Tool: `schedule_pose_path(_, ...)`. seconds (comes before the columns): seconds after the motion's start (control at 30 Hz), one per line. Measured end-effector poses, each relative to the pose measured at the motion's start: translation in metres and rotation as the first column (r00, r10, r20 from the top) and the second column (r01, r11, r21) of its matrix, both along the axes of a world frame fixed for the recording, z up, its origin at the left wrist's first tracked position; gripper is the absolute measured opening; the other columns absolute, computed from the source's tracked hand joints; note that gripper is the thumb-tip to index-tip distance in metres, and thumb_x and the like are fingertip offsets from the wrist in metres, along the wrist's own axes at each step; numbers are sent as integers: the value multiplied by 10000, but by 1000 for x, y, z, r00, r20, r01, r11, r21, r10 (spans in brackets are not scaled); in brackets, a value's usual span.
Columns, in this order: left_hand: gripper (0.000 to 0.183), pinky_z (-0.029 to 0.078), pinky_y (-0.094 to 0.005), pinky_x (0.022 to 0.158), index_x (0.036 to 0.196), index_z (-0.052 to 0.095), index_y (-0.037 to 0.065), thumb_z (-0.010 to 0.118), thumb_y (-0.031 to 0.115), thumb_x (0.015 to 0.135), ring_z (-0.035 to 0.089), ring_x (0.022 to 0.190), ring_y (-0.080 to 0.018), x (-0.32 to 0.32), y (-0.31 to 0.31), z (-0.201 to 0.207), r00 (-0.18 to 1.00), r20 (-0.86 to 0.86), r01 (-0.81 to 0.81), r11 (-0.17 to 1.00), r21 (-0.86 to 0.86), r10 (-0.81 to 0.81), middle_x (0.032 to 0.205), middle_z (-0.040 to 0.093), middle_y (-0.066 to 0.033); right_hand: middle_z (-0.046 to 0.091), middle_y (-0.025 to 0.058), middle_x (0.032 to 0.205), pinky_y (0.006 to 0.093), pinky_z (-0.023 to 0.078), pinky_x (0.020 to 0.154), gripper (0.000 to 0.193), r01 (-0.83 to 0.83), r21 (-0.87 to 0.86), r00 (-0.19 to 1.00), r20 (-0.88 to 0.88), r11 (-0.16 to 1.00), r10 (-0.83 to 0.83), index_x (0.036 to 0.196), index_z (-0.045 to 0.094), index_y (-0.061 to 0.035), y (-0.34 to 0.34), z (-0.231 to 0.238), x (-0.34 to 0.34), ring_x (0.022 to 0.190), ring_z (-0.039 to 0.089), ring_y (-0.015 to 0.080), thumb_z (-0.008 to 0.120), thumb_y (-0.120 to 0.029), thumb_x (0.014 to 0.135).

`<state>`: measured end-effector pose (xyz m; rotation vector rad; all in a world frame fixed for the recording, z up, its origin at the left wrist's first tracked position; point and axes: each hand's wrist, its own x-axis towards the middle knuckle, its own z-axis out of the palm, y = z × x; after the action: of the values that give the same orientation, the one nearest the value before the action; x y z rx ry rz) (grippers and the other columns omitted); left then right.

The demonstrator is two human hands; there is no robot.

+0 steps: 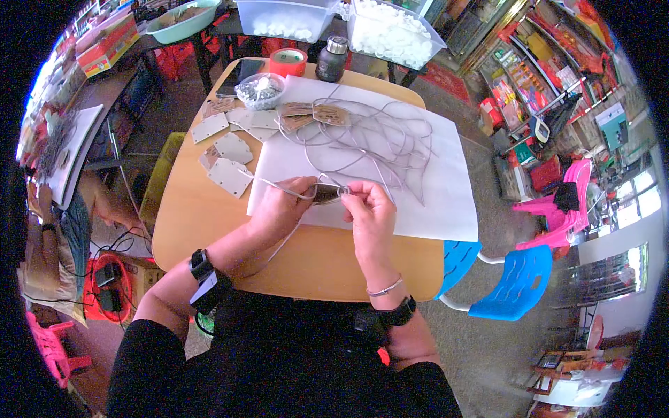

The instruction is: Assembling components by threading wires through holes in a small cardboard or plastic housing.

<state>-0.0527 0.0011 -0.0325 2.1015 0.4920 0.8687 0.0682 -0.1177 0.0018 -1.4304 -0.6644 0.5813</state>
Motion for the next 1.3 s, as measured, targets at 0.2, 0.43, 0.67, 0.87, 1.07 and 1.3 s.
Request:
schedule_pose_path(0.2,176,476,-425,591,988,596,18,582,79,823,607,697,-376,-3,-1,2,998,-46,-34,986,164,42,808,610,-197,588,27,725,226,435,551,81,118,-26,849,522,993,-87,883,595,-6,5,7,-18,598,525,79,593,6,803)
schedule_pose_path(0.43,198,531,-286,572,1012,628,-4,536,141,913,658,705,-206,-7,14,7,966,-84,147,787,-600,-245,830,667,-116,599,45,798,227,451,661,149,24,61,849,525,998,-52,1011,615,-30,8,19,-3,741,556,92,544,-59,882)
schedule_pose_path(0.67,272,549,-270,601,1051,618,-30,527,199,937,663,766,-170,-5,11,15,920,90,313,577,-754,-382,872,666,-102,641,73,846,256,480,699,159,-152,36,733,675,988,89,987,594,11,-8,15,10,775,599,125,609,-72,852)
schedule_pose_path(0.87,308,557,-287,630,1070,609,-39,544,227,929,659,777,-188,-6,12,19,951,57,234,589,-774,-303,930,660,-130,669,49,792,260,493,675,106,-225,-101,921,304,969,245,897,606,23,-7,2,21,746,615,90,641,-45,825)
schedule_pose_path(1.07,280,548,-278,588,1021,645,-27,562,219,915,634,717,-159,-6,15,15,969,5,164,625,-763,-247,869,662,-110,618,-1,725,222,425,600,123,-214,-189,911,316,959,265,867,618,9,2,-29,38,661,493,44,663,-94,818)
schedule_pose_path(1.3,131,455,-311,533,885,683,27,608,123,838,562,549,-157,-13,28,0,998,-61,15,996,-91,-21,662,626,-75,582,-2,659,225,403,582,136,-272,-170,913,264,947,310,833,605,12,7,-26,31,640,462,41,656,-113,817)
